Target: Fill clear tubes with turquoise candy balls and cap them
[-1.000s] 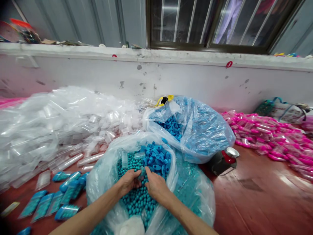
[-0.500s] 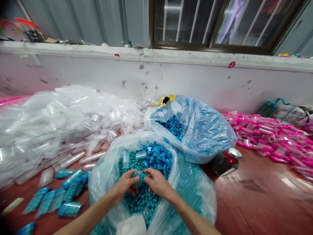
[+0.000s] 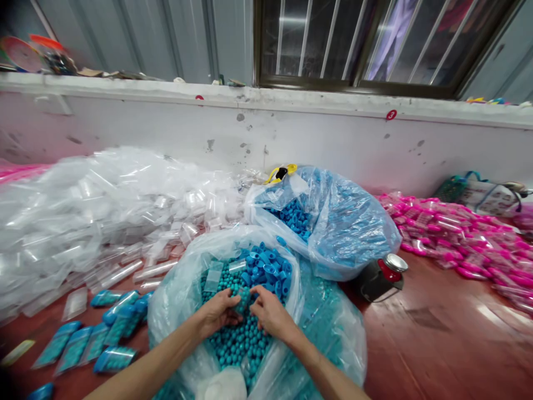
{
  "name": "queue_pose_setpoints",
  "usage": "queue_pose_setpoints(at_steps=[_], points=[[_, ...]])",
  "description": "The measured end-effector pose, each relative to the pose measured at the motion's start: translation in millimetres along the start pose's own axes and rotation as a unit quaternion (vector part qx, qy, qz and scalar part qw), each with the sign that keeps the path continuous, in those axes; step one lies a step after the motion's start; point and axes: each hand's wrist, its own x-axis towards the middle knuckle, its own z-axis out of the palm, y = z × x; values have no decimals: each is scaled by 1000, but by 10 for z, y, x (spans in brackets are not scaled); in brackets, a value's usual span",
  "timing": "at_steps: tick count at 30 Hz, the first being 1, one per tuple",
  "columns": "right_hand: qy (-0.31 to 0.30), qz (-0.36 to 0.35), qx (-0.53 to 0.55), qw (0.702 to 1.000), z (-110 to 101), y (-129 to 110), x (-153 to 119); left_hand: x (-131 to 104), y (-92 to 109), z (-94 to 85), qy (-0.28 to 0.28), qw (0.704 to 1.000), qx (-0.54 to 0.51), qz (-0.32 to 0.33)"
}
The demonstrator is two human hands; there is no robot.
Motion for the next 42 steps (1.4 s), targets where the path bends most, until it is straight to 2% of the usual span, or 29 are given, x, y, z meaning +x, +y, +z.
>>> queue_pose_setpoints(at_steps=[2,6,9,12,15,19,21,23,26,28,29,31,33,35,39,42], points=[[4,2,39,999,-60,-11,-2,-85,5,-30,-18,999,-24,16],[98,-64,-33,993,-135,-123,9,-183,12,-47,-29,997,-57,37],[118,-82,-61,988,-120,-230,35,-217,6,-31,-26,994,-85,61],[89,-124,-46,987,-64,-293,52,-249,-4,2,-8,994,-62,85],[60,-148,30,987,-36,-284,46,-291,0,28,-5,996,-4,84],[-41,-71,155,985,-36,-216,16,-353,11,38,-64,993,-59,74],[-72,-39,174,981,-18,-196,-18,-376,-5,44,-93,989,-88,78],[-59,-56,127,989,3,-193,-69,-388,-45,48,-104,987,-98,67],[-52,-125,-30,990,-17,-205,-138,-388,-121,29,-65,995,-66,36],[-72,-132,-106,983,-67,-222,-128,-383,-150,0,-37,998,-45,22],[-61,-122,-133,982,-91,-236,-97,-381,-152,-16,-31,998,-43,22],[12,-92,-211,973,-105,-274,14,-378,-133,-45,-29,998,-55,32],[93,-61,-318,942,-57,-320,156,-380,-101,-63,-30,996,-73,41],[110,-41,-387,914,30,-359,282,-388,-75,-72,-36,994,-90,45],[118,-54,-401,907,103,-386,354,-413,-74,-78,-58,991,-101,58],[107,-85,-352,926,4,-384,251,-419,-97,-78,-63,991,-89,75]])
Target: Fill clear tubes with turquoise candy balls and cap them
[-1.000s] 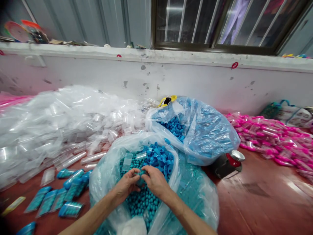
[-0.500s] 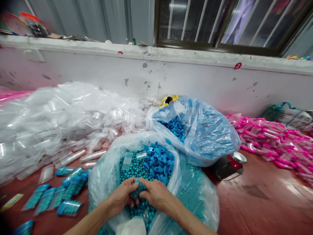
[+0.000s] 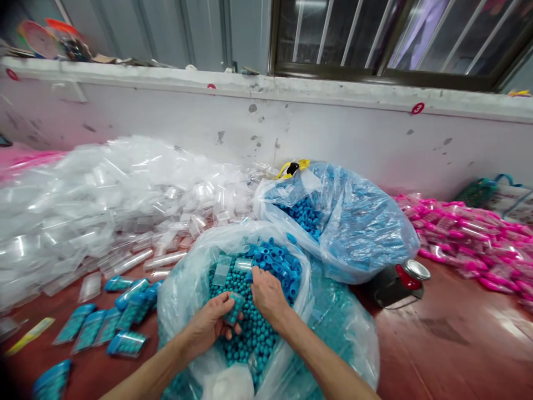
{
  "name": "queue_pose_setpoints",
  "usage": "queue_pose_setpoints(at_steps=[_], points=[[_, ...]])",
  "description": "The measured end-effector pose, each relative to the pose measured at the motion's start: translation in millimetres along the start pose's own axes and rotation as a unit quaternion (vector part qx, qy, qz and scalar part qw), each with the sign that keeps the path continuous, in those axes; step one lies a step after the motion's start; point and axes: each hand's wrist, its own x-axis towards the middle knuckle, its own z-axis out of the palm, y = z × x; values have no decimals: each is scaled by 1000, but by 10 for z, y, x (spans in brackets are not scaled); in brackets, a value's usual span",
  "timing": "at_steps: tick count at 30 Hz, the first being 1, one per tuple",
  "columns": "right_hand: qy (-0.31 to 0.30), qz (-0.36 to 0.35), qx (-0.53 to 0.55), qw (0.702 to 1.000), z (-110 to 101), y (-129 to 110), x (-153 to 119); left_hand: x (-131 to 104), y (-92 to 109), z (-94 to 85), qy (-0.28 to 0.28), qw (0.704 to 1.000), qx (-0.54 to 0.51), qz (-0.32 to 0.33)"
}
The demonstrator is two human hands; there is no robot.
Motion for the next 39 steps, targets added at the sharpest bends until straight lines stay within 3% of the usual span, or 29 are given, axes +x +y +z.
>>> queue_pose_setpoints(at_steps=[5,8,11,15,17,19,23,33,36,39], points=[[-28,-118,94,988,-118,71,-249,11,-24,16,9,999,51,12],[-17,-136,176,975,-78,96,-363,4,-21,43,12,997,70,25],[-4,-93,298,950,-8,116,-393,-6,-8,85,5,997,64,39],[22,46,507,860,78,79,-366,7,-14,148,-5,997,43,65],[35,78,544,835,97,44,-366,16,-37,167,8,997,30,77],[40,88,533,841,87,15,-383,16,-64,175,30,996,21,81],[58,71,459,884,-8,-8,-433,-11,-74,189,73,994,32,79],[27,-127,284,950,-144,81,-463,-41,-18,353,160,977,103,97],[7,-122,328,937,-184,123,-459,-56,10,320,148,979,107,87],[-50,-49,500,863,-206,176,-425,-105,100,257,71,990,99,64]])
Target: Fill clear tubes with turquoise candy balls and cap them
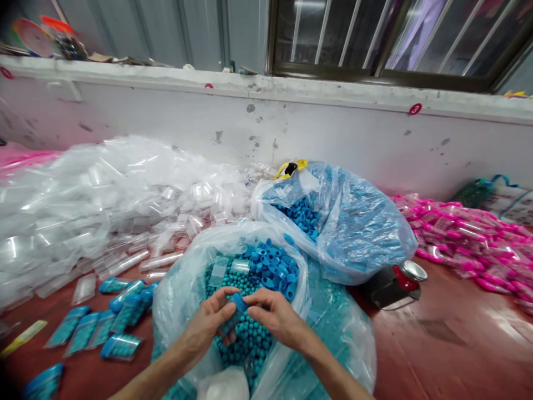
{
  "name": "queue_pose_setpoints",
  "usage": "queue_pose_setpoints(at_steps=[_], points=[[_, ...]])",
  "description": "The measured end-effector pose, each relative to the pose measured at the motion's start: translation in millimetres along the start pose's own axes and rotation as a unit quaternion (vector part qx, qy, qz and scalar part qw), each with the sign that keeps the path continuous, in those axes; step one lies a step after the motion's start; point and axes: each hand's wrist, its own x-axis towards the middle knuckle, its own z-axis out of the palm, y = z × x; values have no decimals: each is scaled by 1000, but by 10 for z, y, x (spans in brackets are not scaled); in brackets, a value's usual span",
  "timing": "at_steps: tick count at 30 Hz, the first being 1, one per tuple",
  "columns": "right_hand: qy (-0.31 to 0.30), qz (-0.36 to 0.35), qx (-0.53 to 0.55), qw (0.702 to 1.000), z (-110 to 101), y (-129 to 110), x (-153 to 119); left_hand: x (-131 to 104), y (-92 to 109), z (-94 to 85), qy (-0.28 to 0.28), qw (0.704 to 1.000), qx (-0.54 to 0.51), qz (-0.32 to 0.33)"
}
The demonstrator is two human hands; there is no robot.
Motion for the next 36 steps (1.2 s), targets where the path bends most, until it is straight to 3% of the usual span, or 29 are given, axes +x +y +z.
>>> queue_pose_setpoints(at_steps=[3,6,9,11,14,16,23,28,33,36], points=[[50,81,179,979,6,37,80,-23,75,-48,-40,999,-4,-15],[128,93,211,965,82,44,158,-25,86,-28,-31,999,21,-1],[135,59,117,982,145,-39,138,-33,77,27,-3,998,51,22],[87,35,12,996,165,-131,69,-53,92,62,22,998,48,34],[-4,45,-115,992,201,-230,-33,-88,133,92,53,995,29,74],[-19,66,-157,985,249,-235,-61,-100,147,96,61,993,25,95],[46,4,-199,979,453,-138,-59,-100,91,99,47,995,16,82],[105,-45,-236,965,557,-107,-59,-104,95,160,83,995,8,54],[109,-40,-251,961,599,-41,-32,-83,94,179,118,992,-9,39],[93,-30,-218,971,517,-73,-24,-79,120,151,60,997,-49,31]])
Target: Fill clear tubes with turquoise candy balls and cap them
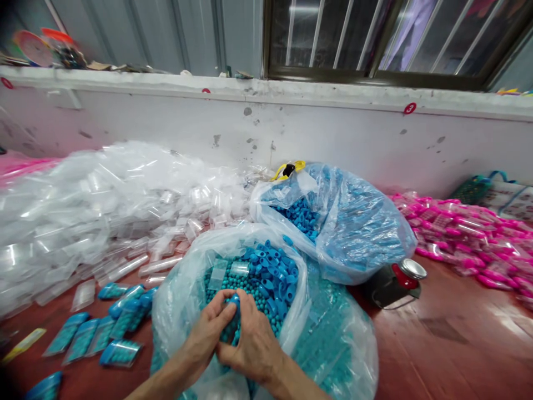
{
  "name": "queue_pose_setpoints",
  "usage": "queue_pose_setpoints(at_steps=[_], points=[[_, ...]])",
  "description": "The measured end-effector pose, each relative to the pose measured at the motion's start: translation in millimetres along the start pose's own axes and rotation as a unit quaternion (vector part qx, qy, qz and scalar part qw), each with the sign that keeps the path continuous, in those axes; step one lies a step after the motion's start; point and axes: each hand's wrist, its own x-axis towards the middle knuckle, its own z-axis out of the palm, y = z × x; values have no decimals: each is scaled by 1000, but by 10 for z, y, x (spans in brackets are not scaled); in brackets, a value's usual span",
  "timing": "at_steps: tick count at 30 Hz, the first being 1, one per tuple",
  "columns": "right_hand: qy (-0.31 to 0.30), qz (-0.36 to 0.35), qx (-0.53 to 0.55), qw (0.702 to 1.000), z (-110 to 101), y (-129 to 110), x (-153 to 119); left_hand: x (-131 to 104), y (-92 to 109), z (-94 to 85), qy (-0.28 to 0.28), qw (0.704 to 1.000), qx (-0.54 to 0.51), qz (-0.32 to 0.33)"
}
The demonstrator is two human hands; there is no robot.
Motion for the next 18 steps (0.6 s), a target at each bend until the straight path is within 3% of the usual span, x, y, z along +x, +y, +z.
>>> queue_pose_setpoints(at_steps=[3,9,18], points=[[-38,-4,16,999,-146,-35,20,-2,27,-22,-77,995,-62,-11],[-70,-9,-39,997,-223,-149,-54,-64,0,-20,-56,996,-70,-17],[40,-84,-59,994,-45,-86,-70,-146,35,106,-12,999,-31,12]])
